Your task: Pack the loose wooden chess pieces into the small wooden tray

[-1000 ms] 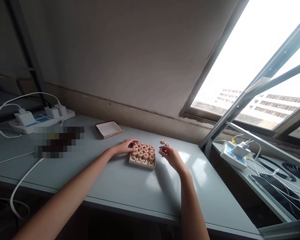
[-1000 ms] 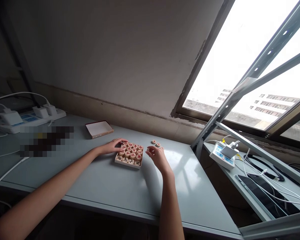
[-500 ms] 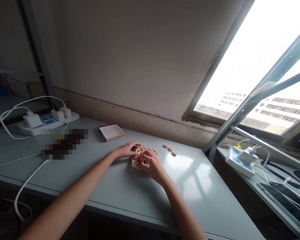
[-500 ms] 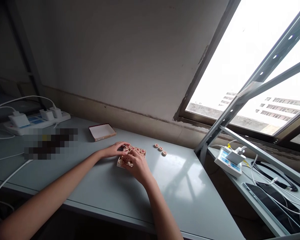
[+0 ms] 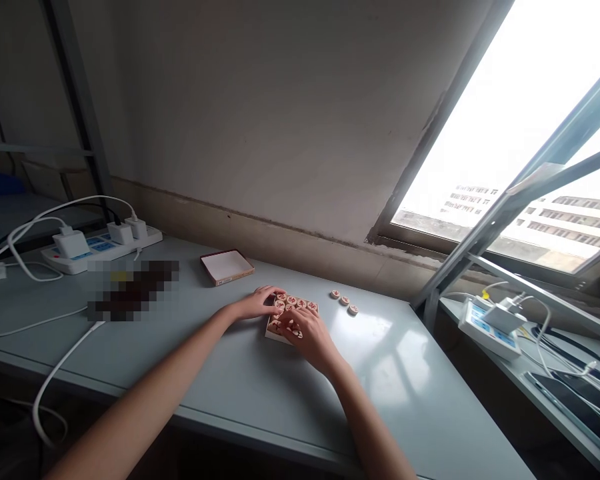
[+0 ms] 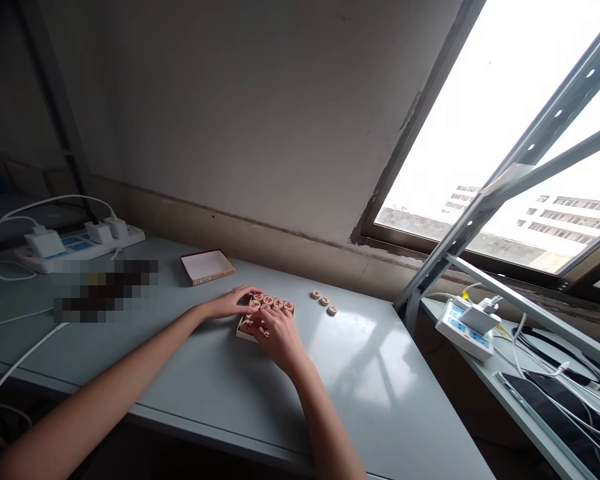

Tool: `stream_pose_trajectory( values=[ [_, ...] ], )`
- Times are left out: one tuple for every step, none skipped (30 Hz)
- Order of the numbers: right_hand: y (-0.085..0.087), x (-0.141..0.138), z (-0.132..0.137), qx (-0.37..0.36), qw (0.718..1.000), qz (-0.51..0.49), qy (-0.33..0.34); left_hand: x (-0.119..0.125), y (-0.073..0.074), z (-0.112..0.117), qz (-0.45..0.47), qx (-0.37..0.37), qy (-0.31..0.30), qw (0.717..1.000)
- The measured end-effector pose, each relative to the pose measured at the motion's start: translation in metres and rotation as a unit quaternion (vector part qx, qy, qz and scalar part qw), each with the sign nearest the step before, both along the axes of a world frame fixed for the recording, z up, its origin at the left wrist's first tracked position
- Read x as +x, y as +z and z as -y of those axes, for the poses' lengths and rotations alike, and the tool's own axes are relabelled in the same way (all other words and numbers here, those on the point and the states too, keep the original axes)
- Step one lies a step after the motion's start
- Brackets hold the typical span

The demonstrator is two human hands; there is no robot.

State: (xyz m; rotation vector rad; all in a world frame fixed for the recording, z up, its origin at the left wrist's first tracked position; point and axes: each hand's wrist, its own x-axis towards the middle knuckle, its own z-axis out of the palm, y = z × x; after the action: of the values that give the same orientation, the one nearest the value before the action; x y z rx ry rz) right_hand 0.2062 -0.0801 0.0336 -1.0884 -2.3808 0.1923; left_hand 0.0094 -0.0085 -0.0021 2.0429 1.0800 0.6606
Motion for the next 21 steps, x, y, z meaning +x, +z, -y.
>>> stream_pose_trajectory(
  values=[
    [0.000, -0.001, 0.001, -0.004, 1.000, -0.004, 0.004, 0.000, 0.000, 0.000, -0.002, -0.003, 0.004, 1.000],
    [-0.001, -0.001, 0.001, -0.006, 1.000, -0.008, 0.008, 0.000, 0.000, 0.000, -0.003, -0.007, 0.007, 1.000],
    [-0.002, -0.002, 0.001, -0.007, 1.000, -0.010, 0.011, -0.001, 0.000, 0.000, -0.003, -0.011, 0.008, 1.000],
    [-0.003, -0.002, 0.000, -0.007, 1.000, -0.010, 0.012, -0.001, -0.001, -0.001, -0.002, -0.014, 0.009, 1.000],
    [-0.004, -0.002, -0.001, -0.003, 1.000, -0.010, 0.009, -0.001, -0.001, -0.001, -0.001, -0.017, 0.008, 1.000],
    [-0.005, 0.000, -0.004, 0.002, 1.000, -0.011, -0.002, 0.000, -0.001, -0.001, -0.002, -0.016, 0.007, 1.000],
    [-0.006, 0.002, -0.007, 0.011, 1.000, -0.012, -0.023, 0.000, 0.000, -0.001, -0.002, -0.013, 0.005, 1.000],
    [-0.007, 0.006, -0.010, 0.024, 0.998, -0.016, -0.054, 0.001, 0.000, -0.001, -0.001, -0.009, 0.003, 1.000],
    [-0.008, 0.012, -0.015, 0.041, 0.994, -0.021, -0.095, 0.001, 0.001, -0.001, 0.000, -0.005, 0.001, 1.000],
    [-0.010, 0.020, -0.020, 0.061, 0.988, -0.026, -0.143, 0.002, 0.001, -0.001, 0.002, -0.002, -0.001, 1.000],
    [-0.012, 0.028, -0.025, 0.080, 0.977, -0.028, -0.195, 0.002, 0.002, -0.001, 0.004, 0.000, -0.002, 1.000],
    [-0.015, 0.038, -0.030, 0.096, 0.963, -0.028, -0.250, 0.002, 0.002, -0.001, 0.004, -0.001, -0.002, 1.000],
    [-0.018, 0.049, -0.035, 0.101, 0.948, -0.021, -0.301, 0.003, 0.002, 0.000, 0.003, -0.003, -0.001, 1.000],
    [-0.022, 0.059, -0.040, 0.094, 0.932, -0.011, -0.349, 0.003, 0.002, 0.000, 0.001, -0.006, 0.002, 1.000],
    [-0.026, 0.068, -0.045, 0.076, 0.916, 0.002, -0.393, 0.002, 0.002, 0.000, 0.000, -0.010, 0.002, 1.000],
    [-0.031, 0.077, -0.048, 0.051, 0.903, 0.018, -0.426, 0.002, 0.002, 0.000, -0.001, -0.012, 0.002, 1.000],
    [-0.035, 0.083, -0.051, 0.020, 0.894, 0.032, -0.447, 0.002, 0.002, -0.001, 0.000, -0.014, 0.001, 1.000],
    [-0.038, 0.088, -0.053, -0.011, 0.888, 0.045, -0.458, 0.002, 0.001, -0.001, 0.001, -0.014, -0.001, 1.000],
    [-0.040, 0.091, -0.055, -0.035, 0.885, 0.055, -0.460, 0.002, 0.001, -0.002, 0.003, -0.013, -0.003, 1.000],
    [-0.042, 0.093, -0.055, -0.049, 0.886, 0.064, -0.457, 0.002, 0.000, -0.002, 0.005, -0.011, -0.004, 1.000],
    [-0.042, 0.093, -0.055, -0.054, 0.889, 0.072, -0.450, 0.002, -0.001, -0.003, 0.006, -0.008, -0.005, 1.000]
  ],
)
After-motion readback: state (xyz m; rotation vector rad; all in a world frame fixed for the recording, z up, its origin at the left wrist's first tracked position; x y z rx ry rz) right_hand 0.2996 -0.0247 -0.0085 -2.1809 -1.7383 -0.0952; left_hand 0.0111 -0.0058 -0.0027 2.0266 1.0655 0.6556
